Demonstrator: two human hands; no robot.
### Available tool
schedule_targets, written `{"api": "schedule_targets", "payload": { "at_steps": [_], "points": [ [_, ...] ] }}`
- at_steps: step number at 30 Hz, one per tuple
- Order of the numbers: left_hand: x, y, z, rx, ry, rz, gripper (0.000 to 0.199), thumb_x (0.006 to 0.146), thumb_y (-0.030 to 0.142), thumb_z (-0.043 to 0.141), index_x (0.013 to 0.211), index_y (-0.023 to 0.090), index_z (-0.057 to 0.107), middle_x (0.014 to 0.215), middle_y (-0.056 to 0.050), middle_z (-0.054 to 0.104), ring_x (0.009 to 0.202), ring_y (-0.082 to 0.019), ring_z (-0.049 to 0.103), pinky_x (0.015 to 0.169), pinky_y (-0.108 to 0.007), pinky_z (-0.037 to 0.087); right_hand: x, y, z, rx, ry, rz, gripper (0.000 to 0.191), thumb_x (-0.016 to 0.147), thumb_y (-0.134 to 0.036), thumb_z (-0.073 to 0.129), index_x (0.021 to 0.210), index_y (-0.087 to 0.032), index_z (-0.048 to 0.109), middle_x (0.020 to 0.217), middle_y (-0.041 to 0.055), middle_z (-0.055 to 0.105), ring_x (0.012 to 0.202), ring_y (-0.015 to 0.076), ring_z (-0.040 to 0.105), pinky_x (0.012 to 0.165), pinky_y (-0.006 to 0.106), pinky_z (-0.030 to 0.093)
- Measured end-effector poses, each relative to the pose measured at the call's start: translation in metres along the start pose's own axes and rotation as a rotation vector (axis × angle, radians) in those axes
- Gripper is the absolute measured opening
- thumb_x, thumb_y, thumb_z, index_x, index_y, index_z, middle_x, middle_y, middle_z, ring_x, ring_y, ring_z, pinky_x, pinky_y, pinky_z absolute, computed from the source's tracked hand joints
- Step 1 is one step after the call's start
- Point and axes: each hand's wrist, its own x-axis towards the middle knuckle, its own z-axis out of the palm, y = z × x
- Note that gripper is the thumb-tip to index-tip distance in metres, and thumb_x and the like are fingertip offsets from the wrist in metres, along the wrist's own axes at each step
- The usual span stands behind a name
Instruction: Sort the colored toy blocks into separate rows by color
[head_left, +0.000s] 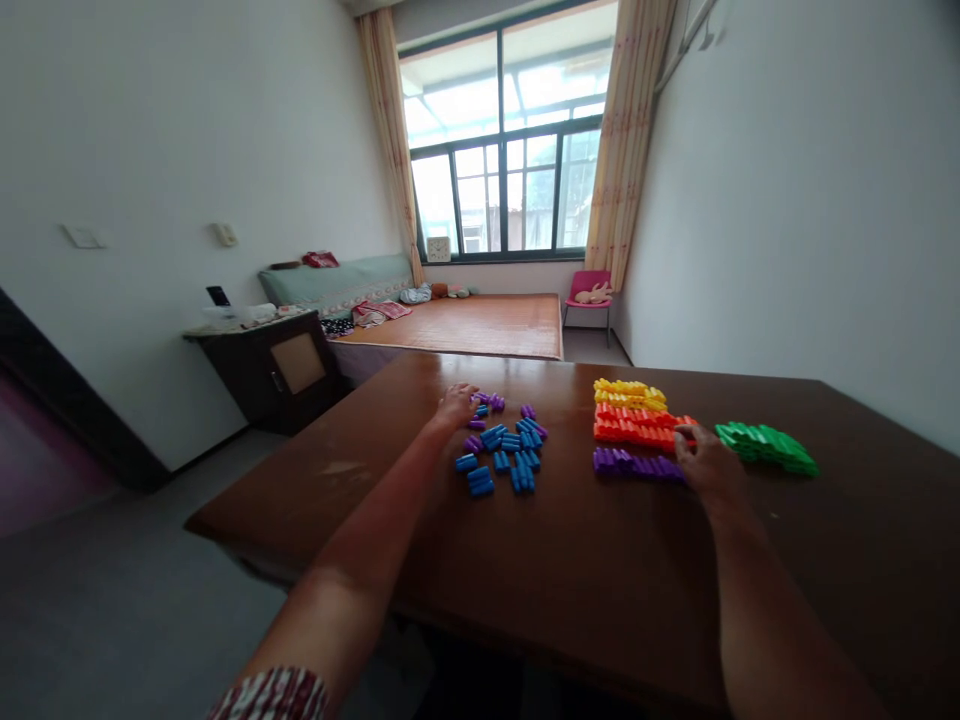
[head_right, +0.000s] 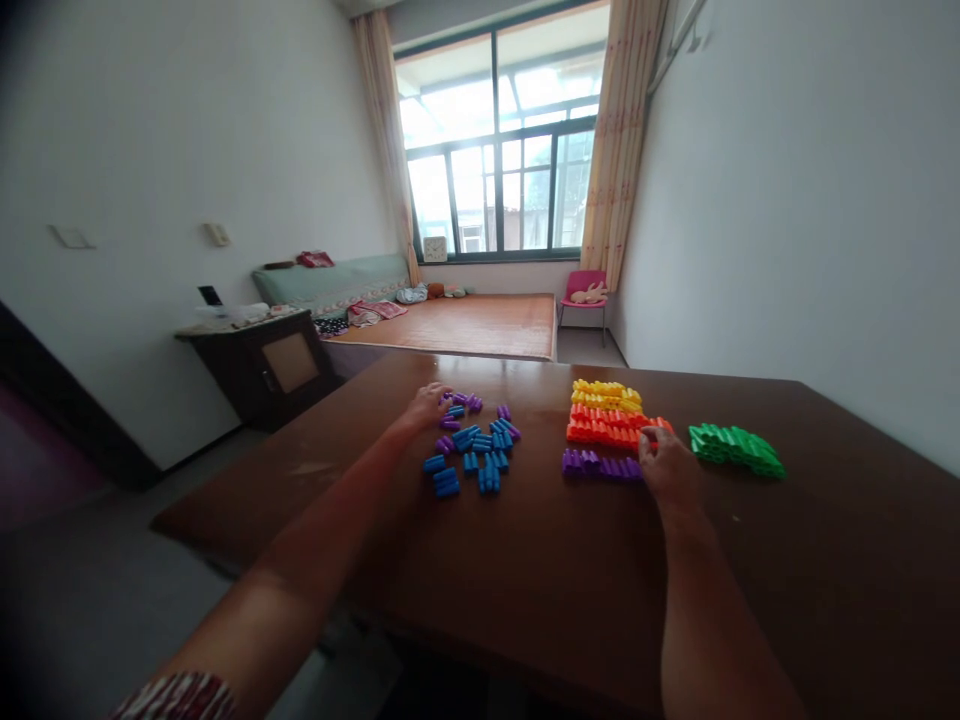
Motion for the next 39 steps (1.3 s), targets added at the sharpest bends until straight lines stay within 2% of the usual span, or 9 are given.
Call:
{"api": "schedule_targets", "payload": {
  "at_steps": [4, 10, 13, 18, 23, 27, 30, 33, 39],
  "points": [
    [0.016, -0.052, 0.008, 0.031, -0.069, -0.061, 0.028, 0.077, 0.033, 0.063, 0.103, 0.023, 0.066, 0.114, -0.008, 0.064, 0.116, -0.025, 0.052, 0.101, -0.038, 0.037, 0.001, -0.004, 0.001, -0.002, 0.007, -0.026, 0.038, 0.087, -0.033, 0.04, 0.111, -0.017, 0.065, 0.106, 0.0126, 0.068, 0.083, 0.0227, 0.063, 0.069, 0.033, 0.045],
    [0.017, -0.079, 0.025, -0.025, -0.23, 0.094, 0.046, 0.066, 0.049, 0.072, 0.105, 0.026, 0.066, 0.122, -0.007, 0.061, 0.117, -0.025, 0.052, 0.099, -0.034, 0.039, 0.0, -0.002, 0.003, -0.049, -0.02, -0.017, 0.036, 0.088, -0.033, 0.04, 0.109, -0.02, 0.066, 0.104, 0.0111, 0.069, 0.079, 0.0225, 0.064, 0.066, 0.032, 0.044],
    [0.01, -0.092, 0.018, -0.033, -0.286, 0.141, 0.043, 0.064, 0.04, 0.074, 0.104, 0.026, 0.068, 0.116, -0.005, 0.064, 0.113, -0.023, 0.055, 0.101, -0.031, 0.039, 0.0, 0.0, 0.006, -0.058, -0.054, -0.008, 0.036, 0.088, -0.035, 0.041, 0.108, -0.02, 0.066, 0.098, 0.0107, 0.07, 0.075, 0.0226, 0.064, 0.063, 0.032, 0.044],
    [-0.016, -0.099, -0.001, -0.096, -0.221, 0.122, 0.027, 0.065, 0.025, 0.068, 0.092, 0.025, 0.072, 0.102, -0.002, 0.067, 0.099, -0.02, 0.06, 0.095, -0.03, 0.045, 0.0, -0.001, 0.012, -0.04, -0.054, -0.027, 0.034, 0.086, -0.033, 0.044, 0.106, -0.02, 0.068, 0.093, 0.01, 0.07, 0.074, 0.0227, 0.064, 0.065, 0.032, 0.044],
    [-0.037, -0.089, -0.012, -0.203, -0.104, -0.092, 0.007, 0.068, 0.025, 0.064, 0.073, 0.02, 0.065, 0.074, 0.0, 0.066, 0.069, -0.015, 0.061, 0.063, -0.024, 0.05, -0.001, -0.001, 0.012, -0.028, -0.03, -0.042, 0.034, 0.085, -0.033, 0.044, 0.105, -0.021, 0.069, 0.091, 0.0095, 0.07, 0.073, 0.0226, 0.064, 0.065, 0.032, 0.045],
    [-0.042, -0.081, -0.022, -0.261, 0.063, -0.16, 0.013, 0.068, 0.023, 0.065, 0.064, 0.019, 0.054, 0.06, 0.001, 0.06, 0.058, -0.012, 0.056, 0.053, -0.02, 0.044, -0.001, -0.003, 0.009, -0.01, -0.02, -0.033, 0.035, 0.085, -0.032, 0.044, 0.106, -0.019, 0.068, 0.091, 0.0102, 0.069, 0.072, 0.0226, 0.063, 0.065, 0.033, 0.044],
    [-0.039, -0.063, -0.027, -0.329, 0.079, -0.124, 0.015, 0.069, 0.023, 0.066, 0.068, 0.019, 0.052, 0.063, 0.001, 0.061, 0.063, -0.012, 0.059, 0.056, -0.02, 0.047, -0.002, -0.012, 0.006, 0.078, -0.007, -0.012, 0.035, 0.086, -0.033, 0.044, 0.107, -0.019, 0.068, 0.094, 0.011, 0.069, 0.076, 0.0235, 0.063, 0.07, 0.035, 0.046],
    [-0.034, -0.021, -0.021, -0.427, 0.031, 0.018, 0.016, 0.067, 0.018, 0.066, 0.079, 0.018, 0.055, 0.077, 0.0, 0.065, 0.075, -0.015, 0.063, 0.064, -0.023, 0.051, -0.008, -0.033, 0.0, 0.383, -0.089, -0.067, 0.035, 0.086, -0.038, 0.048, 0.108, -0.018, 0.067, 0.097, 0.0104, 0.07, 0.08, 0.0224, 0.064, 0.075, 0.036, 0.049],
    [-0.057, 0.111, 0.033, -0.559, -0.14, 0.482, 0.017, 0.075, 0.014, 0.059, 0.091, 0.018, 0.065, 0.094, -0.004, 0.064, 0.088, -0.015, 0.062, 0.073, -0.024, 0.054, -0.029, -0.075, -0.022, 1.03, -0.658, -0.249, 0.058, 0.084, -0.057, 0.051, 0.128, -0.019, 0.057, 0.113, 0.0107, 0.066, 0.085, 0.0197, 0.064, 0.072, 0.034, 0.055]
  ]
}}
